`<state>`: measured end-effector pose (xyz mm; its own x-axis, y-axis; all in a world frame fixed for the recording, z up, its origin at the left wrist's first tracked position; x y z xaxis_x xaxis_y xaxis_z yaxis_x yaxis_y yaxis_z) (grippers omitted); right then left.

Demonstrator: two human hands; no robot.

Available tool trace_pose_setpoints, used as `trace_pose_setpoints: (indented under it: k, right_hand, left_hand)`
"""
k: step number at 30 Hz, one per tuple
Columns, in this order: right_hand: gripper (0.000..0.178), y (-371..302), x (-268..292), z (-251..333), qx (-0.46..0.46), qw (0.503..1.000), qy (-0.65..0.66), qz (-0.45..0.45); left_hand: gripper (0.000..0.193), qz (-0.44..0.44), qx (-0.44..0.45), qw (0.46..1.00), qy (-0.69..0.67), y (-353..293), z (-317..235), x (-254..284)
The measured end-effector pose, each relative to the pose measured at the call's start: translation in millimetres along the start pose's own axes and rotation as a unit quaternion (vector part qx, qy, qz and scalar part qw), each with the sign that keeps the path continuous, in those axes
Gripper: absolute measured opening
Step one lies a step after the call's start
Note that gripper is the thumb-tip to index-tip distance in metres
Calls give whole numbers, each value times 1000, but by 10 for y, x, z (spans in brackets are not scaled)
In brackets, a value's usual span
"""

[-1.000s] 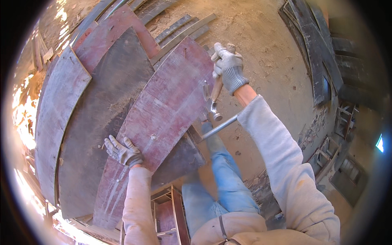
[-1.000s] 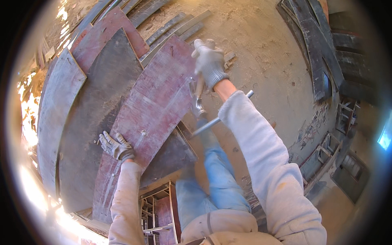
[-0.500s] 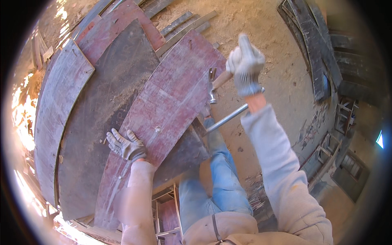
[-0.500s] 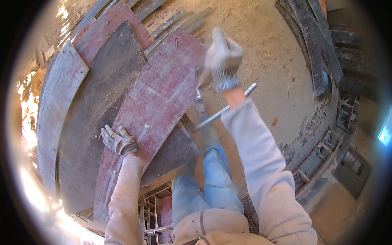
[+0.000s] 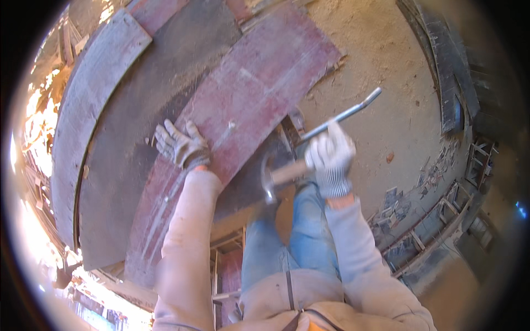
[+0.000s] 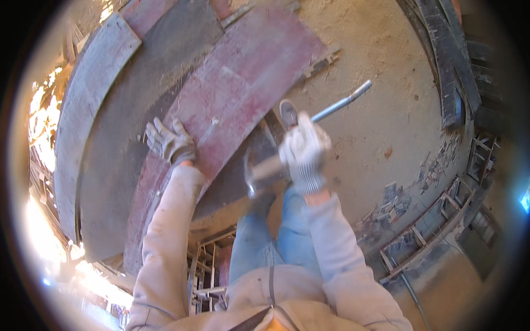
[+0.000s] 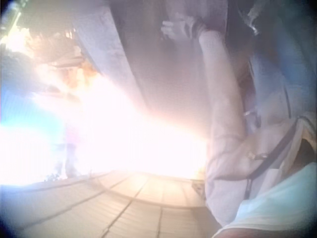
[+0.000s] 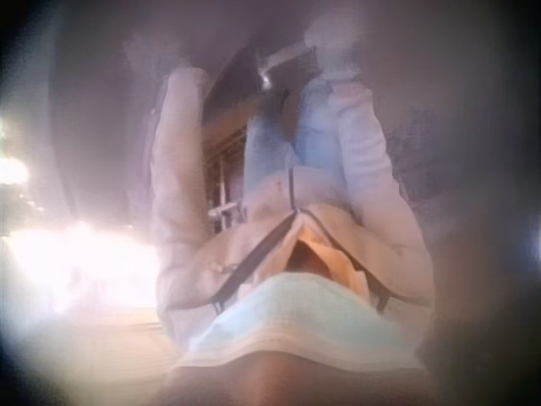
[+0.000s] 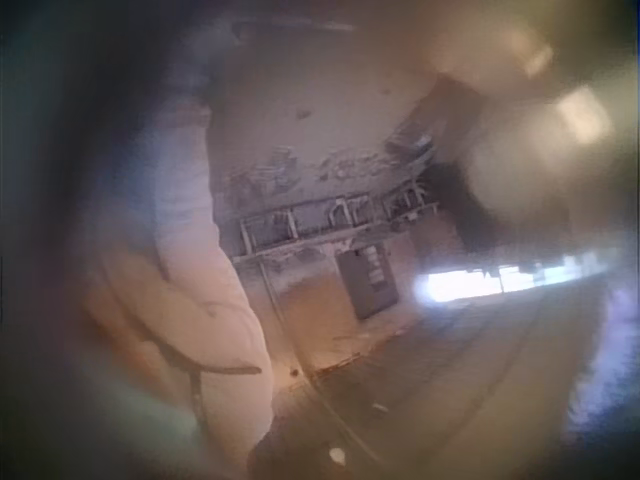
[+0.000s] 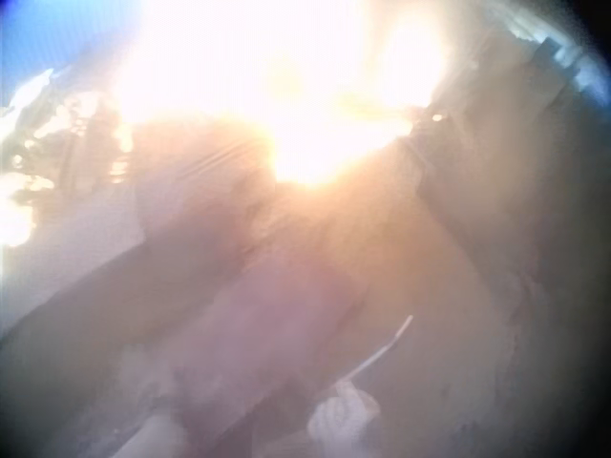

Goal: The person repeatedly strikes a curved wooden plank with a hammer, then flips and repositions the plank to continue hammering. The person also picks up and moves other wooden planks and boards within the workspace.

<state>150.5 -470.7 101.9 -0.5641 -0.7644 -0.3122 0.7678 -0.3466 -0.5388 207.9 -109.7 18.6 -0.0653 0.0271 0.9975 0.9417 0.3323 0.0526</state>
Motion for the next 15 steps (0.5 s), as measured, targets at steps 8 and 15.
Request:
trace_pose_setpoints:
  k: [8, 15]
  right_hand:
    - [44, 900, -1111, 221, -59, 982, -36, -177]
    - [55, 774, -1185, 211, 120, 992, -11, -26]
  left_hand:
    - [74, 10, 19, 1000, 8, 18, 29, -53]
    - [73, -9, -3, 1000, -1, -8, 33, -52]
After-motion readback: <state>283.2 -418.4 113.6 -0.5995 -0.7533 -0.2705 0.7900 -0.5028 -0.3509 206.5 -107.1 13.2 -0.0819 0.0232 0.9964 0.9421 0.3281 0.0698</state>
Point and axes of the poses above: each hand's wrist, its own y-axis towards the middle knuckle, its own x-axis out of the back of the hand, z = x × y, the point moved 7 cm from there along y, towards the middle knuckle, and after that the axes turned 3 degrees about z, right-handed, at the moved point
